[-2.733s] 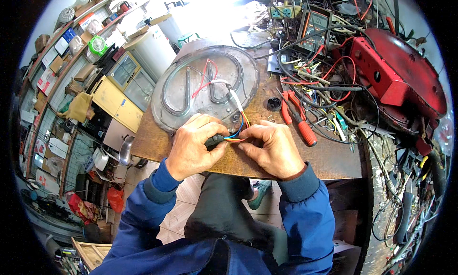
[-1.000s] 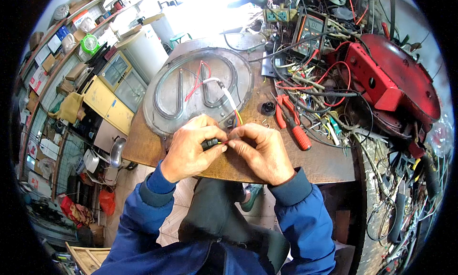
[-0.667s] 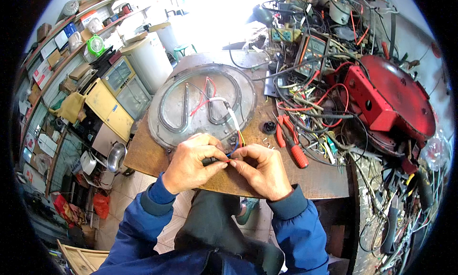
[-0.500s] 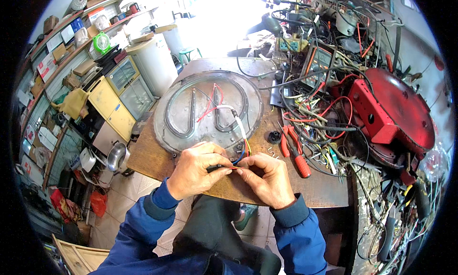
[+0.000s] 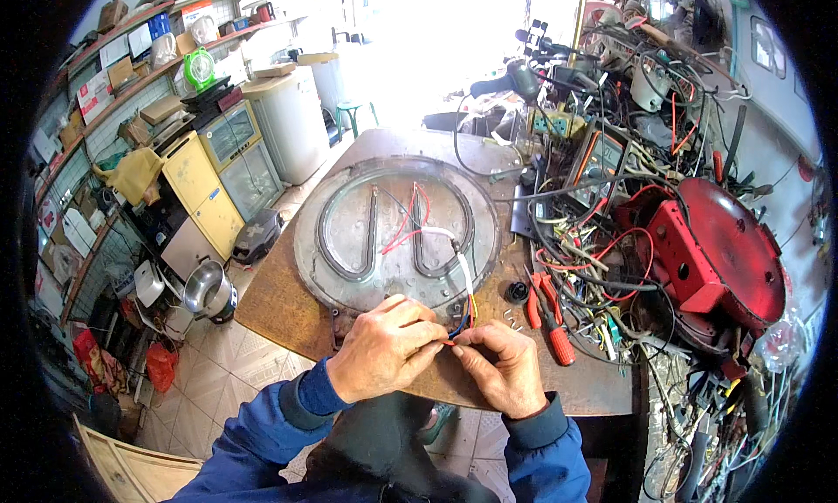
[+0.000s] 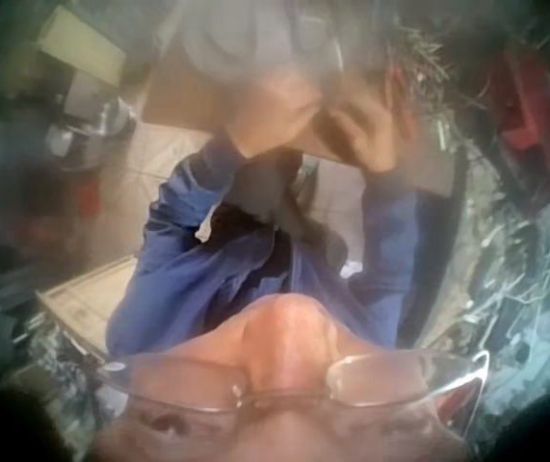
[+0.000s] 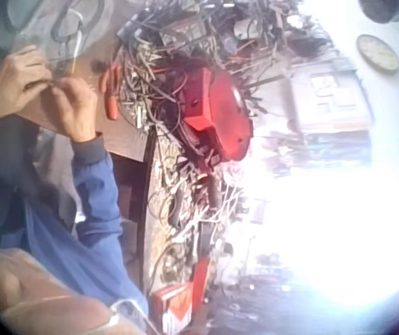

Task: The person works on a circular metal heating element, using a multimeter to test the electrical continuity of the heating coils. They then use a screwdriver to open a small black plastic component and manipulate the internal wires.

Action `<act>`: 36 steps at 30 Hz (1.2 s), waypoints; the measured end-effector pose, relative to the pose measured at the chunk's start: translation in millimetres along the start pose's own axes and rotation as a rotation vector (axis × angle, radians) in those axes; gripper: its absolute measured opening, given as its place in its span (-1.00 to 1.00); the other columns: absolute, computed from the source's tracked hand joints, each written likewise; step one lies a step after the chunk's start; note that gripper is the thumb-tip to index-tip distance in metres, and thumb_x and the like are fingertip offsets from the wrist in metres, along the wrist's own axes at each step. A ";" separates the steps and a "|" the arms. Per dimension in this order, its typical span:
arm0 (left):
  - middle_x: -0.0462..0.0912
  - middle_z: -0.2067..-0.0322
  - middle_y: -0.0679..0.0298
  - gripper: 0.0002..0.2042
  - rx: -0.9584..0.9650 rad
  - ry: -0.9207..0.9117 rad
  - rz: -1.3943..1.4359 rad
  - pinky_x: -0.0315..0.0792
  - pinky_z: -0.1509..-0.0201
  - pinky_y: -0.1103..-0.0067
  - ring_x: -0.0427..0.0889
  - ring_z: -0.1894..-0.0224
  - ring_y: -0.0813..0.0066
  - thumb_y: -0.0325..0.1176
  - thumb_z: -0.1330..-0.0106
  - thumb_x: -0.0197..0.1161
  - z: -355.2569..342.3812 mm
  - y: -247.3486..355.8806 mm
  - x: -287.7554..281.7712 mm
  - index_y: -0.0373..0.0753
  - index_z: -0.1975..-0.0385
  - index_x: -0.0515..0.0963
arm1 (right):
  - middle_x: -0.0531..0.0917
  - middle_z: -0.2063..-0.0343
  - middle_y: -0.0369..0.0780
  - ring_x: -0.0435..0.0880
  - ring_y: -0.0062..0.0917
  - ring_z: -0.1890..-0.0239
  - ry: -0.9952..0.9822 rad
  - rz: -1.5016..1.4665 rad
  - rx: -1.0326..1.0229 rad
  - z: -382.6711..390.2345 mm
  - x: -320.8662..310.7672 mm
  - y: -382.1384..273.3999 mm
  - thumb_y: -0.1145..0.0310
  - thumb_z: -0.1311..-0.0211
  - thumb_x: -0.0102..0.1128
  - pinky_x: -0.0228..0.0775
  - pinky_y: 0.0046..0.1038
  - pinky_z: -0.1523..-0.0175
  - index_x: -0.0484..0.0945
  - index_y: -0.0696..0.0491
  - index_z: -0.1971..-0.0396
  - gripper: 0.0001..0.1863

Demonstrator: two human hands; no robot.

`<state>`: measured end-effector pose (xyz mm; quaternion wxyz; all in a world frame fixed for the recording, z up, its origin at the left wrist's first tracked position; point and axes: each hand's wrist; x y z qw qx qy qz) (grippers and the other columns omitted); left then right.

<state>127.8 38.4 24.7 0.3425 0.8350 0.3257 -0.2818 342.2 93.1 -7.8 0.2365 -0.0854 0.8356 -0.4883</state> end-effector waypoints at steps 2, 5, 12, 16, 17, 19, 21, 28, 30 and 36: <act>0.69 0.27 0.21 -0.86 0.001 0.011 0.013 0.58 0.12 0.33 0.67 0.18 0.16 -0.49 -0.13 0.45 -1.8 -5.1 0.6 -0.20 0.30 0.71 | 0.73 0.31 -0.21 0.68 -0.51 0.26 -0.005 0.015 -0.003 -4.4 -1.5 -2.1 0.52 -0.26 0.45 0.51 -0.48 0.12 0.72 0.16 0.21 -0.87; 0.69 0.26 0.22 -0.86 -0.010 0.015 0.012 0.59 0.13 0.34 0.67 0.19 0.17 -0.49 -0.13 0.45 -1.9 -6.0 0.0 -0.20 0.32 0.71 | 0.71 0.34 -0.19 0.67 -0.46 0.29 -0.035 0.060 -0.011 -7.5 -1.4 -7.0 0.49 -0.26 0.45 0.50 -0.45 0.13 0.72 0.15 0.23 -0.87; 0.70 0.24 0.25 -0.88 0.026 -0.005 0.052 0.59 0.13 0.35 0.68 0.18 0.21 -0.47 -0.13 0.47 -0.7 -9.1 -0.4 -0.19 0.33 0.71 | 0.71 0.35 -0.19 0.70 -0.47 0.29 -0.057 0.022 -0.002 -5.1 -0.8 -8.7 0.50 -0.21 0.49 0.51 -0.47 0.16 0.75 0.14 0.23 -0.85; 0.71 0.24 0.25 -0.87 -0.006 0.007 0.038 0.59 0.13 0.36 0.69 0.18 0.21 -0.46 -0.12 0.48 0.5 -6.8 -1.1 -0.18 0.33 0.72 | 0.70 0.37 -0.20 0.69 -0.48 0.32 -0.070 0.075 -0.043 -6.3 -0.3 -9.1 0.50 -0.19 0.50 0.50 -0.48 0.19 0.76 0.14 0.25 -0.86; 0.70 0.25 0.25 -0.86 -0.014 0.016 0.035 0.59 0.13 0.36 0.69 0.18 0.21 -0.46 -0.12 0.48 1.0 -6.1 -1.2 -0.18 0.33 0.72 | 0.70 0.37 -0.20 0.69 -0.48 0.32 -0.079 0.086 -0.046 -6.3 -0.9 -8.9 0.50 -0.19 0.50 0.49 -0.48 0.20 0.76 0.14 0.26 -0.86; 0.70 0.25 0.25 -0.86 -0.033 0.028 0.031 0.59 0.13 0.35 0.69 0.18 0.21 -0.46 -0.11 0.49 2.0 -5.4 -0.6 -0.18 0.33 0.72 | 0.70 0.38 -0.20 0.69 -0.48 0.33 -0.098 0.100 -0.046 -6.0 -1.9 -9.5 0.50 -0.18 0.51 0.49 -0.47 0.21 0.76 0.13 0.26 -0.86; 0.69 0.25 0.25 -0.85 -0.057 0.037 0.028 0.59 0.13 0.35 0.69 0.18 0.21 -0.46 -0.11 0.49 2.9 -4.7 0.1 -0.17 0.32 0.72 | 0.69 0.39 -0.20 0.69 -0.49 0.34 -0.120 0.103 -0.042 -5.5 -2.4 -10.6 0.50 -0.17 0.51 0.48 -0.46 0.22 0.75 0.13 0.27 -0.86; 0.69 0.25 0.25 -0.86 -0.039 0.033 0.012 0.59 0.13 0.35 0.69 0.17 0.22 -0.44 -0.13 0.47 2.4 -4.8 0.7 -0.18 0.31 0.71 | 0.69 0.38 -0.18 0.70 -0.41 0.32 -0.094 0.145 -0.068 -7.3 -1.9 -13.5 0.50 -0.16 0.51 0.50 -0.44 0.20 0.73 0.14 0.29 -0.86; 0.69 0.25 0.25 -0.87 -0.018 0.030 0.015 0.59 0.13 0.36 0.68 0.17 0.22 -0.44 -0.14 0.46 1.2 -5.9 0.9 -0.19 0.32 0.71 | 0.70 0.36 -0.17 0.71 -0.38 0.30 -0.024 0.193 -0.078 -7.9 -0.3 -15.0 0.50 -0.17 0.51 0.51 -0.43 0.19 0.72 0.15 0.28 -0.85; 0.68 0.25 0.26 -0.88 -0.007 -0.007 0.057 0.57 0.12 0.36 0.68 0.17 0.21 -0.44 -0.16 0.45 0.1 -10.5 -0.2 -0.20 0.32 0.70 | 0.71 0.33 -0.14 0.73 -0.34 0.26 0.025 0.158 -0.033 -5.9 1.4 -3.7 0.46 -0.24 0.48 0.54 -0.40 0.14 0.73 0.14 0.21 -0.84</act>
Point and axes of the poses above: each hand's wrist, its own z-axis away from the middle knuckle, its own x-axis out of the palm, y = z × x
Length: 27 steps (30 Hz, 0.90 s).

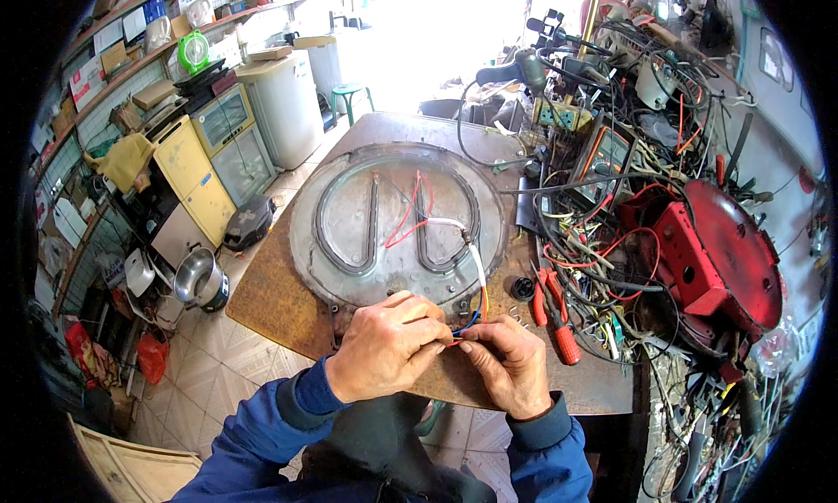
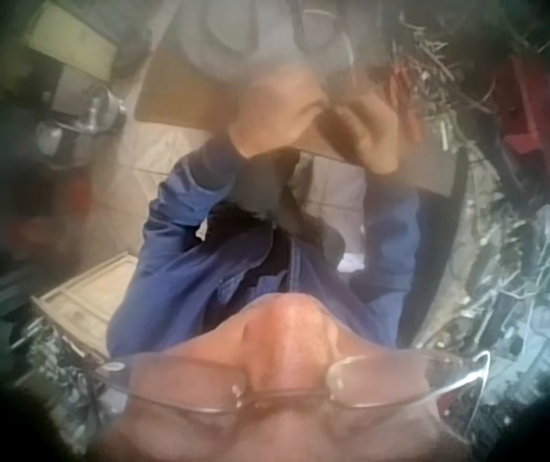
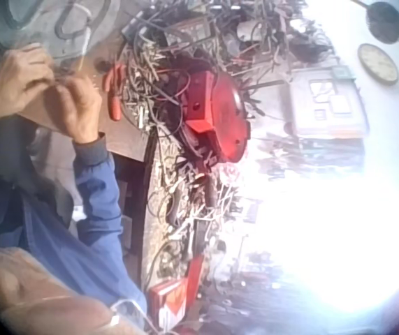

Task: The person works on a circular metal heating element, using a multimeter to test the electrical continuity of the heating coils. They then use a screwdriver to open a small black plastic component and manipulate the internal wires.

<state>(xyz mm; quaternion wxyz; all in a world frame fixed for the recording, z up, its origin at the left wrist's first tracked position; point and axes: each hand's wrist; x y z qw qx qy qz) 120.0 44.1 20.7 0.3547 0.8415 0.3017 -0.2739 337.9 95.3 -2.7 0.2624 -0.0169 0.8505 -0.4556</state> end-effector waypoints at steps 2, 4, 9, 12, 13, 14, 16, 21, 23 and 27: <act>0.68 0.25 0.26 -0.89 -0.012 -0.005 -0.002 0.57 0.12 0.35 0.67 0.16 0.20 -0.45 -0.16 0.44 0.0 0.9 -0.8 -0.20 0.32 0.70 | 0.71 0.33 -0.14 0.73 -0.34 0.26 0.003 0.021 0.003 -0.5 0.6 -0.8 0.46 -0.26 0.47 0.53 -0.41 0.14 0.74 0.14 0.20 -0.84; 0.68 0.25 0.25 -0.89 -0.027 -0.002 -0.003 0.57 0.12 0.34 0.67 0.16 0.20 -0.44 -0.17 0.44 0.4 2.5 -0.8 -0.20 0.32 0.70 | 0.71 0.32 -0.14 0.72 -0.36 0.26 0.009 0.023 -0.002 -0.8 1.2 0.6 0.47 -0.26 0.46 0.53 -0.42 0.15 0.74 0.14 0.18 -0.84; 0.67 0.25 0.25 -0.89 -0.060 0.000 -0.050 0.55 0.13 0.33 0.65 0.18 0.19 -0.42 -0.18 0.45 -0.1 6.6 1.5 -0.20 0.33 0.67 | 0.71 0.35 -0.16 0.71 -0.39 0.28 0.009 -0.018 0.017 1.6 -0.7 3.6 0.54 -0.22 0.45 0.52 -0.43 0.16 0.75 0.15 0.19 -0.84; 0.67 0.26 0.25 -0.88 -0.067 -0.006 -0.068 0.54 0.14 0.33 0.65 0.19 0.18 -0.41 -0.18 0.44 0.0 7.3 0.8 -0.20 0.32 0.67 | 0.71 0.36 -0.16 0.71 -0.40 0.29 -0.027 -0.020 0.007 -0.3 -2.3 1.5 0.56 -0.19 0.45 0.51 -0.44 0.17 0.75 0.16 0.23 -0.85; 0.68 0.27 0.25 -0.88 -0.071 -0.004 -0.072 0.54 0.14 0.33 0.65 0.19 0.18 -0.41 -0.18 0.44 0.3 7.4 1.3 -0.20 0.32 0.67 | 0.71 0.36 -0.17 0.71 -0.41 0.29 -0.036 -0.023 0.007 -0.2 -2.9 0.1 0.57 -0.19 0.44 0.51 -0.44 0.17 0.76 0.16 0.24 -0.86; 0.68 0.27 0.25 -0.88 -0.074 0.000 -0.076 0.54 0.14 0.33 0.65 0.19 0.18 -0.41 -0.18 0.45 0.3 7.4 1.8 -0.19 0.32 0.67 | 0.71 0.36 -0.17 0.70 -0.41 0.30 -0.045 -0.025 0.006 -0.4 -3.5 -1.7 0.58 -0.18 0.44 0.51 -0.44 0.17 0.76 0.16 0.25 -0.86; 0.68 0.28 0.24 -0.88 -0.087 0.008 -0.079 0.54 0.14 0.32 0.65 0.19 0.17 -0.40 -0.17 0.45 0.3 8.8 3.1 -0.19 0.32 0.67 | 0.70 0.37 -0.16 0.70 -0.40 0.30 -0.067 -0.052 0.006 1.0 -4.9 -3.6 0.57 -0.17 0.44 0.51 -0.43 0.17 0.76 0.16 0.25 -0.86; 0.69 0.29 0.22 -0.86 -0.115 0.028 -0.117 0.55 0.11 0.29 0.67 0.19 0.14 -0.39 -0.14 0.47 -1.6 8.7 5.7 -0.18 0.33 0.68 | 0.69 0.39 -0.15 0.71 -0.35 0.30 -0.070 -0.018 -0.016 1.0 -3.1 3.7 0.53 -0.16 0.45 0.50 -0.40 0.18 0.76 0.13 0.25 -0.86; 0.70 0.28 0.21 -0.84 -0.136 0.011 -0.112 0.57 0.06 0.29 0.69 0.14 0.13 -0.42 -0.08 0.49 -2.0 8.7 2.6 -0.18 0.35 0.68 | 0.69 0.38 -0.15 0.70 -0.35 0.30 -0.027 -0.033 0.007 -1.8 -0.5 3.2 0.51 -0.18 0.45 0.50 -0.40 0.18 0.75 0.13 0.24 -0.85; 0.70 0.27 0.21 -0.82 -0.132 -0.007 -0.114 0.56 0.07 0.30 0.69 0.14 0.14 -0.44 -0.03 0.48 -4.6 10.2 4.2 -0.18 0.34 0.69 | 0.68 0.37 -0.17 0.67 -0.40 0.30 0.042 -0.060 0.124 0.6 -0.8 2.3 0.52 -0.27 0.41 0.49 -0.40 0.16 0.71 0.15 0.21 -0.87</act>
Point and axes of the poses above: each hand's wrist, its own z-axis away from the middle knuckle, its own x-axis out of the palm, y = z × x
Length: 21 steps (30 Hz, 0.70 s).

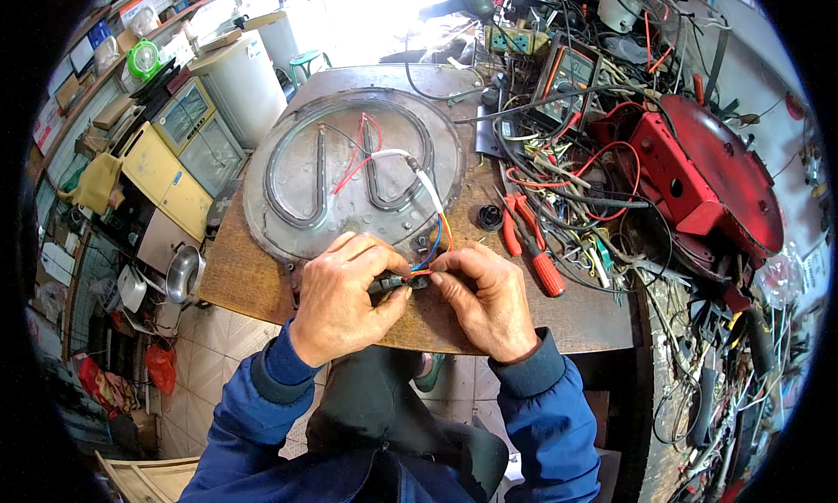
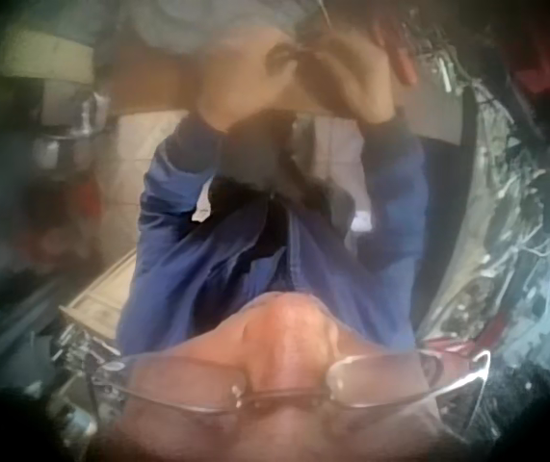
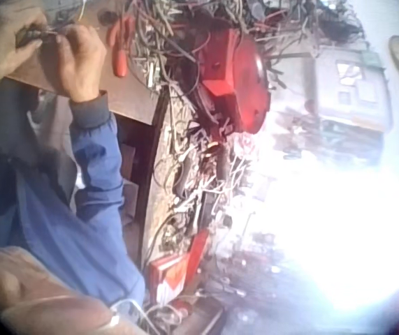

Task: The person works on a circular metal heating element, using a multimeter to test the electrical continuity of the heating coils. They then use a screwdriver to open a small black plastic component and manipulate the internal wires.

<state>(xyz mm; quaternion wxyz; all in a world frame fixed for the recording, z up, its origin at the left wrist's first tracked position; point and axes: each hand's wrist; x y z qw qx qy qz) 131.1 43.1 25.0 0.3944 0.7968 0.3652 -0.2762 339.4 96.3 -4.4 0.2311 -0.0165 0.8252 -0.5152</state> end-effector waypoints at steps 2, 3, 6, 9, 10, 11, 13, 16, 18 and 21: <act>0.70 0.28 0.21 -0.81 -0.001 -0.001 0.000 0.56 0.06 0.30 0.69 0.14 0.13 -0.45 -0.02 0.47 -1.0 0.3 0.7 -0.19 0.34 0.69 | 0.67 0.38 -0.18 0.66 -0.44 0.31 0.014 -0.044 0.037 0.6 1.4 6.7 0.53 -0.27 0.41 0.48 -0.42 0.16 0.71 0.16 0.21 -0.88; 0.70 0.28 0.20 -0.81 -0.005 -0.004 0.001 0.56 0.06 0.30 0.69 0.15 0.13 -0.46 -0.02 0.46 -1.6 1.3 0.4 -0.19 0.34 0.69 | 0.67 0.38 -0.18 0.66 -0.47 0.31 0.020 -0.066 0.055 0.7 2.0 9.9 0.54 -0.27 0.40 0.48 -0.42 0.16 0.71 0.16 0.20 -0.88; 0.69 0.28 0.19 -0.81 -0.009 0.012 -0.001 0.56 0.06 0.29 0.68 0.15 0.12 -0.47 -0.02 0.45 -1.2 1.4 1.1 -0.20 0.33 0.69 | 0.69 0.38 -0.18 0.66 -0.48 0.30 0.027 -0.100 0.091 -0.1 2.4 13.0 0.54 -0.27 0.40 0.48 -0.43 0.16 0.70 0.18 0.20 -0.87; 0.68 0.29 0.18 -0.80 -0.006 0.005 -0.007 0.56 0.07 0.29 0.68 0.16 0.11 -0.48 -0.02 0.43 -0.9 0.9 -0.4 -0.22 0.31 0.68 | 0.71 0.37 -0.19 0.67 -0.51 0.29 0.029 -0.118 0.118 -0.4 2.8 14.8 0.54 -0.26 0.40 0.49 -0.45 0.13 0.71 0.18 0.20 -0.87; 0.68 0.29 0.17 -0.79 -0.005 -0.004 -0.011 0.55 0.07 0.29 0.68 0.16 0.11 -0.49 -0.03 0.42 -1.0 0.7 -1.7 -0.22 0.29 0.68 | 0.71 0.37 -0.19 0.67 -0.51 0.29 0.032 -0.121 0.115 -0.5 2.9 15.8 0.54 -0.26 0.40 0.49 -0.45 0.13 0.71 0.18 0.20 -0.87; 0.68 0.30 0.17 -0.78 -0.004 -0.008 -0.001 0.55 0.08 0.30 0.68 0.17 0.11 -0.49 -0.03 0.42 -1.3 -0.2 -2.1 -0.23 0.28 0.68 | 0.72 0.36 -0.19 0.67 -0.52 0.28 0.036 -0.113 0.089 -0.8 2.5 16.4 0.54 -0.25 0.40 0.50 -0.45 0.13 0.71 0.19 0.20 -0.86; 0.67 0.31 0.17 -0.76 -0.002 -0.018 0.015 0.55 0.08 0.30 0.67 0.18 0.10 -0.50 -0.03 0.41 -1.7 -1.8 -3.2 -0.23 0.26 0.67 | 0.73 0.35 -0.20 0.68 -0.53 0.28 0.043 -0.100 0.037 -1.0 2.0 17.7 0.55 -0.23 0.40 0.51 -0.45 0.12 0.71 0.19 0.20 -0.85; 0.66 0.32 0.15 -0.75 -0.026 -0.035 0.030 0.54 0.10 0.31 0.66 0.21 0.09 -0.52 -0.02 0.40 -1.5 -1.1 -5.2 -0.25 0.24 0.66 | 0.73 0.34 -0.18 0.70 -0.55 0.27 0.030 -0.159 0.088 0.3 2.2 16.6 0.56 -0.22 0.36 0.52 -0.45 0.13 0.72 0.20 0.24 -0.88; 0.66 0.32 0.15 -0.74 -0.009 -0.033 0.021 0.54 0.12 0.31 0.65 0.23 0.10 -0.53 -0.01 0.40 -2.3 -1.5 -3.8 -0.26 0.24 0.66 | 0.73 0.32 -0.18 0.69 -0.58 0.27 0.025 -0.140 0.059 1.5 0.9 19.7 0.59 -0.24 0.32 0.53 -0.49 0.14 0.69 0.22 0.16 -0.82; 0.65 0.33 0.14 -0.73 0.019 -0.023 0.018 0.53 0.13 0.32 0.65 0.25 0.11 -0.54 -0.01 0.39 -3.7 -1.4 -3.9 -0.27 0.24 0.66 | 0.72 0.28 -0.20 0.69 -0.61 0.28 0.095 -0.324 0.158 1.4 2.5 15.7 0.64 -0.27 0.23 0.53 -0.55 0.16 0.63 0.23 0.02 -0.72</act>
Point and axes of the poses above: each hand's wrist, its own z-axis away from the middle knuckle, its own x-axis out of the palm, y = z × x
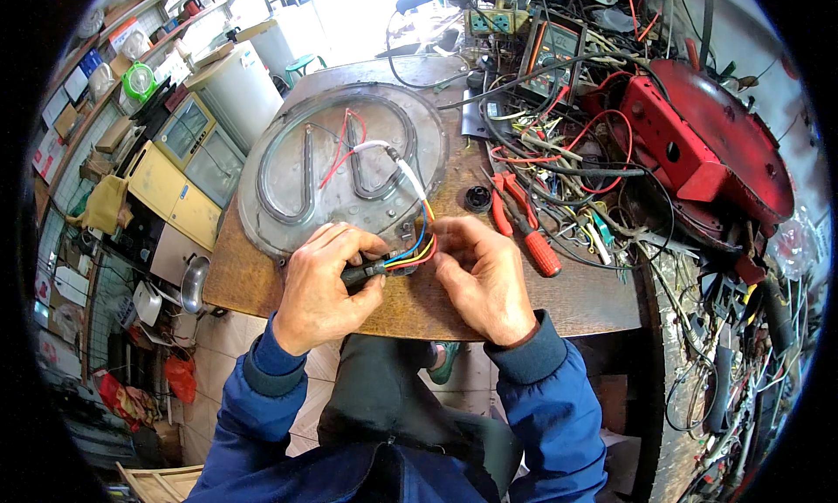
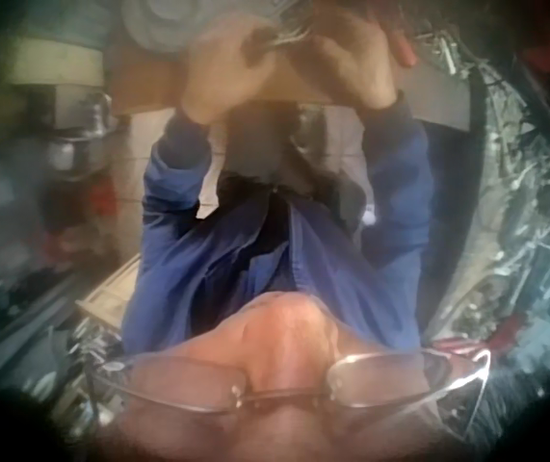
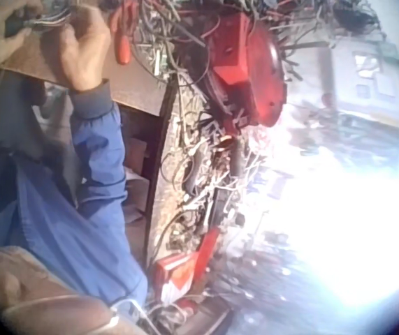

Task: The person works on a circular metal heating element, using a multimeter to test the electrical continuity of the heating coils. They then use a screwdriver to open a small black plastic component and manipulate the internal wires.

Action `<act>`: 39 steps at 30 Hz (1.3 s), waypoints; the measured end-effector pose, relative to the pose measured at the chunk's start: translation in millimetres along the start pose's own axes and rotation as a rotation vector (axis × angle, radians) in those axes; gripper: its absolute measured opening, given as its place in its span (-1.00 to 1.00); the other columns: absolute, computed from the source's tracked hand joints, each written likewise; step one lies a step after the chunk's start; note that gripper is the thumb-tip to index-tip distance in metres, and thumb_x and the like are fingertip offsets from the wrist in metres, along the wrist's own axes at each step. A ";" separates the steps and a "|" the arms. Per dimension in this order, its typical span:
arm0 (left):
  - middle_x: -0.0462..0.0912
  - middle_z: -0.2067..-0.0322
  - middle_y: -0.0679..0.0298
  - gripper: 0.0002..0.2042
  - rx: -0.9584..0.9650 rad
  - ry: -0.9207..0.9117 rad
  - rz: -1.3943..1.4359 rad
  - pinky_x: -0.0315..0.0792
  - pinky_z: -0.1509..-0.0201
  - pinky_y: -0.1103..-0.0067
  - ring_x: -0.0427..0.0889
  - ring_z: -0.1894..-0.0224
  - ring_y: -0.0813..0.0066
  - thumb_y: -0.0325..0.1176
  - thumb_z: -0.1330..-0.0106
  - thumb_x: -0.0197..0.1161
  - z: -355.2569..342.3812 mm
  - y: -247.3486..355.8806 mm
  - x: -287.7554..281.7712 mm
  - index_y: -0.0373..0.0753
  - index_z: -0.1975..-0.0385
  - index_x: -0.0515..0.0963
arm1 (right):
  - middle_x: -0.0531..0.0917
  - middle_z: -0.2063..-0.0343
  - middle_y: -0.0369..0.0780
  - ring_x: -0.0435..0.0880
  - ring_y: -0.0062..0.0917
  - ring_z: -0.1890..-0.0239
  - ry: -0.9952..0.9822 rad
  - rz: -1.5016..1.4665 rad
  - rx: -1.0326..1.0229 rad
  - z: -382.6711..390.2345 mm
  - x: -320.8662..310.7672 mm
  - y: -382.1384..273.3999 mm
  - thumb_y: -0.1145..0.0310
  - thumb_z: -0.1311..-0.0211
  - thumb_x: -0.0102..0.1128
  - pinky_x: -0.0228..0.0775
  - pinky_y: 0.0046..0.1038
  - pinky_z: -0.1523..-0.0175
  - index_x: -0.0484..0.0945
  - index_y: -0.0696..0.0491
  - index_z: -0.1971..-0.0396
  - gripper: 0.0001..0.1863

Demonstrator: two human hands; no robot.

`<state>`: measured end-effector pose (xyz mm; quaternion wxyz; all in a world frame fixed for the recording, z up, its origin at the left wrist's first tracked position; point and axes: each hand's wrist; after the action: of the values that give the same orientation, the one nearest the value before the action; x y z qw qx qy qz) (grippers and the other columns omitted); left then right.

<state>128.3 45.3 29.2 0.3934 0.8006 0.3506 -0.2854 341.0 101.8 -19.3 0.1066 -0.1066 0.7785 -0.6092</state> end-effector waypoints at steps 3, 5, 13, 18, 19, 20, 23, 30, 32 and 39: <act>0.65 0.33 0.13 -0.73 -0.014 -0.006 0.014 0.53 0.13 0.32 0.65 0.25 0.10 -0.55 0.00 0.39 -0.6 2.2 0.1 -0.28 0.24 0.66 | 0.71 0.22 -0.21 0.69 -0.64 0.34 0.063 -0.072 0.104 -0.2 -3.8 -4.8 0.69 -0.33 0.11 0.56 -0.58 0.20 0.52 0.26 -0.14 -0.62; 0.65 0.33 0.12 -0.73 -0.026 -0.015 0.010 0.52 0.12 0.32 0.65 0.24 0.09 -0.55 0.00 0.39 0.3 3.6 -1.3 -0.29 0.24 0.66 | 0.72 0.22 -0.20 0.69 -0.64 0.35 0.089 -0.097 0.114 -0.2 -4.3 -0.8 0.69 -0.34 0.09 0.58 -0.56 0.22 0.52 0.27 -0.12 -0.64; 0.64 0.33 0.11 -0.73 0.029 -0.025 -0.015 0.53 0.12 0.34 0.64 0.26 0.12 -0.56 -0.01 0.39 -0.8 2.4 -2.0 -0.30 0.23 0.65 | 0.75 0.13 -0.08 0.74 -0.59 0.30 0.011 -0.033 0.105 -2.3 -6.3 -0.3 0.63 -0.38 0.08 0.61 -0.53 0.21 0.46 0.35 -0.25 -0.56; 0.65 0.33 0.13 -0.72 -0.012 -0.042 0.024 0.55 0.13 0.37 0.65 0.27 0.17 -0.56 -0.01 0.40 2.1 0.9 -3.4 -0.31 0.23 0.65 | 0.77 0.07 -0.02 0.76 -0.54 0.27 -0.081 -0.041 0.155 -7.3 -9.9 -5.3 0.56 -0.37 0.13 0.63 -0.49 0.16 0.41 0.40 -0.29 -0.49; 0.65 0.33 0.14 -0.72 -0.005 -0.041 0.028 0.55 0.13 0.38 0.64 0.27 0.18 -0.55 -0.01 0.40 2.0 1.2 -3.5 -0.31 0.22 0.65 | 0.77 0.08 0.00 0.77 -0.50 0.26 -0.101 -0.011 0.180 -11.1 -11.9 -10.1 0.54 -0.36 0.16 0.64 -0.45 0.15 0.42 0.41 -0.26 -0.50; 0.64 0.34 0.14 -0.73 -0.015 -0.049 0.035 0.55 0.14 0.39 0.63 0.29 0.20 -0.54 -0.01 0.41 0.6 2.2 -3.8 -0.31 0.23 0.65 | 0.78 0.09 0.02 0.78 -0.47 0.26 -0.121 0.020 0.206 -17.6 -14.6 -15.7 0.52 -0.35 0.19 0.64 -0.42 0.15 0.44 0.42 -0.23 -0.50; 0.67 0.31 0.15 -0.74 -0.054 -0.110 0.049 0.57 0.13 0.44 0.66 0.29 0.31 -0.52 -0.09 0.44 -2.6 5.1 -11.8 -0.34 0.19 0.66 | 0.79 0.31 0.10 0.82 -0.12 0.20 -0.081 0.353 -0.053 -46.8 -13.9 -11.0 0.28 -0.25 0.36 0.63 -0.20 0.06 0.65 0.38 0.08 -0.57; 0.74 0.19 0.06 -0.75 -0.054 -0.058 0.066 0.60 -0.02 0.43 0.75 0.13 0.29 -0.51 -0.26 0.40 -59.6 -30.1 -45.1 -0.36 0.06 0.67 | 0.77 0.43 0.03 0.81 -0.25 0.34 -0.042 0.445 -0.143 -81.3 2.8 -13.7 0.28 -0.23 0.45 0.58 -0.26 0.17 0.72 0.26 0.25 -0.70; 0.75 0.15 0.04 -0.73 0.112 0.017 -0.058 0.59 -0.05 0.40 0.75 0.08 0.18 -0.50 -0.25 0.40 -82.1 -42.5 -41.8 -0.34 0.06 0.68 | 0.77 0.45 -0.02 0.78 -0.34 0.38 -0.045 0.344 -0.152 -79.5 4.8 -10.1 0.35 -0.28 0.41 0.55 -0.30 0.21 0.73 0.23 0.24 -0.77; 0.77 0.18 0.09 -0.79 0.019 -0.101 0.212 0.59 0.05 0.44 0.76 0.13 0.24 -0.55 -0.31 0.35 -94.1 -83.5 -17.4 -0.29 0.07 0.71 | 0.75 0.42 -0.02 0.74 -0.36 0.38 -0.069 0.363 -0.201 -74.5 9.2 -13.5 0.36 -0.34 0.37 0.53 -0.32 0.20 0.73 0.22 0.20 -0.79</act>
<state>69.4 154.7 55.8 0.4308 0.8215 0.2408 -0.2855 310.7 165.0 11.0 0.2301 0.0045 0.8378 -0.4951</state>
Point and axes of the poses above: each hand's wrist, its own z-axis away from the middle knuckle, its own x-axis out of the palm, y = z × x
